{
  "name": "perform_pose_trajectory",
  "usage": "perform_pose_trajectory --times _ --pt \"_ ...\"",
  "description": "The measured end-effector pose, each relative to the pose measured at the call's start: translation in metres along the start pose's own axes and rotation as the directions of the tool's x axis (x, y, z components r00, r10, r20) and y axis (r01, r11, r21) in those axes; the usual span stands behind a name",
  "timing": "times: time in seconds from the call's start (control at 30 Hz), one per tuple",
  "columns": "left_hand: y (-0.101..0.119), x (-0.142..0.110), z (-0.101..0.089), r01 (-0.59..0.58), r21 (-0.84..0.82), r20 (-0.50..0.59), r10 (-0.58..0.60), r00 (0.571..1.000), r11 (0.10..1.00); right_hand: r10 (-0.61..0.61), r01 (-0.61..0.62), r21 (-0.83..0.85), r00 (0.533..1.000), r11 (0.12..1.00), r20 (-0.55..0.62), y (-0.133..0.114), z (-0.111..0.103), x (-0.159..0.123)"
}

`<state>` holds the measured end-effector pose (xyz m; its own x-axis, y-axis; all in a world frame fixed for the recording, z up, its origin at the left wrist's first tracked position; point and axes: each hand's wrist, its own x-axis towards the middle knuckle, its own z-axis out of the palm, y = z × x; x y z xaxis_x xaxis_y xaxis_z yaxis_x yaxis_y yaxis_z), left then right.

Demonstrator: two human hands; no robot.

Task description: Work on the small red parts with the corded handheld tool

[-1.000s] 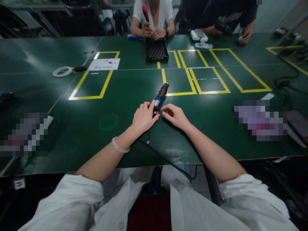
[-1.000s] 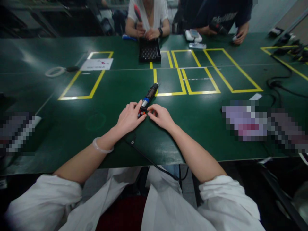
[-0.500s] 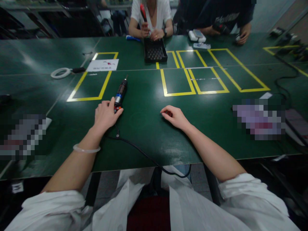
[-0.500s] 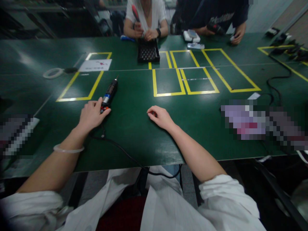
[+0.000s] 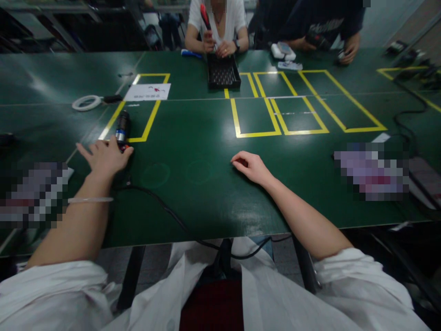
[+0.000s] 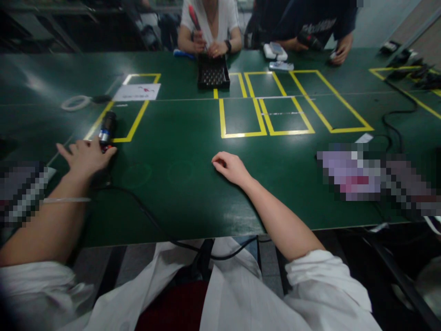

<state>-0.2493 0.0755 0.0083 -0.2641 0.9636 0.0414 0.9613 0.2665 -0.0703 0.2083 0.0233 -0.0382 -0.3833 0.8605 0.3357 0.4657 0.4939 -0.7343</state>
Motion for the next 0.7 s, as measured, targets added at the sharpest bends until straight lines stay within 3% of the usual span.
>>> perform_pose_trajectory --times 0.17,0.33,0.5,0.7 --pt "-0.01 0.007 0.005 -0.013 0.014 -0.068 0.014 0.998 1.0 0.003 -0.003 0.005 1.0 1.0 0.002 -0.002 -0.001 0.001" --pt "0.003 -0.008 0.002 -0.027 -0.013 -0.205 0.024 0.978 1.0 0.003 -0.003 0.011 1.0 1.0 0.002 -0.004 -0.001 0.001" --pt "0.018 -0.019 -0.006 0.013 0.035 -0.179 -0.006 0.984 0.999 0.005 -0.005 -0.002 1.0 1.0 0.007 -0.004 -0.001 0.001" --pt "0.02 -0.01 -0.019 0.074 0.036 -0.126 -0.069 0.99 0.997 0.007 -0.007 -0.013 1.0 1.0 0.019 -0.003 0.0 0.001"
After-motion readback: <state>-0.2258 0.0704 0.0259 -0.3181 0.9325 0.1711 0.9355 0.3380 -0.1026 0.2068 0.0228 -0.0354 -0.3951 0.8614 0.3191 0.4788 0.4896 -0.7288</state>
